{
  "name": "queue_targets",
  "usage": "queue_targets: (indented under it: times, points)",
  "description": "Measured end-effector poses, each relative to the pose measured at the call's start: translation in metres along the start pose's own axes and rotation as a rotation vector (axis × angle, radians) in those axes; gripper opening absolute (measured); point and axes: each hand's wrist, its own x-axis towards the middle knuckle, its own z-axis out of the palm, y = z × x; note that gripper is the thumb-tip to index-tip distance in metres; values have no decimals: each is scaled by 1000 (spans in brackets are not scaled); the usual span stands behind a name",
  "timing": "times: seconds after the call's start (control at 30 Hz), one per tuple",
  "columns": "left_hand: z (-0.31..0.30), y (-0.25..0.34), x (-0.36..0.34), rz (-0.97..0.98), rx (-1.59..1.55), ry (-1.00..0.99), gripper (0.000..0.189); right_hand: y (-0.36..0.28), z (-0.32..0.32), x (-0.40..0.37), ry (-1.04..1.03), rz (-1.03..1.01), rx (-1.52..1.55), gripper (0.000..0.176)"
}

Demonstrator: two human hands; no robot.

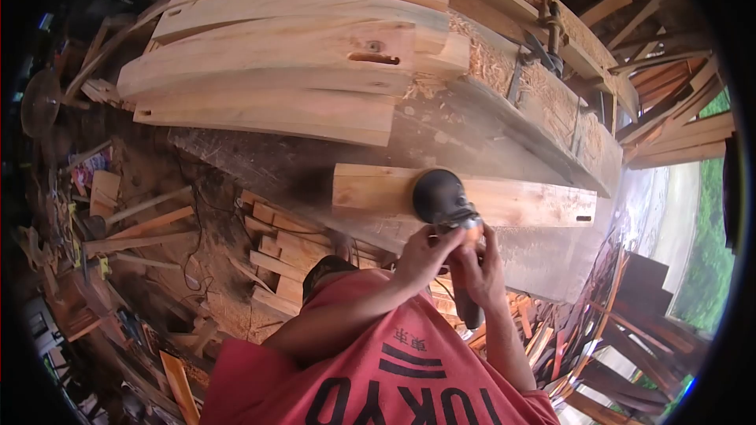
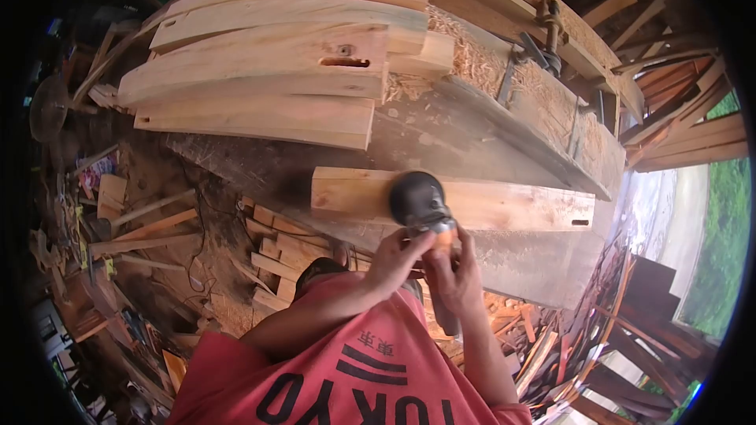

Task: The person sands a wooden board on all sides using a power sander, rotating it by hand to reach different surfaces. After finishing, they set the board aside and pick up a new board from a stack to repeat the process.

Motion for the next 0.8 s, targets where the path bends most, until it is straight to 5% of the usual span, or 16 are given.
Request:
queue_targets:
  times: [0.17,0.33,0.47,0.67,0.8]
  points:
    - [-44,8,-12,23,66,97,46,-25,43,8,-67,-28,-87,65]
    - [-99,50,-51,6,-297,122,44,-50,103,15,-148,-96,-292,70]
    - [-88,30,-36,67,17,149,58,-30,90,9,-96,-76,-133,68]
    - [-101,38,-46,65,-283,166,51,-49,108,12,-152,-76,-210,68]
    - [-113,23,-42,81,-183,134,56,-39,113,9,-145,-73,-198,67]
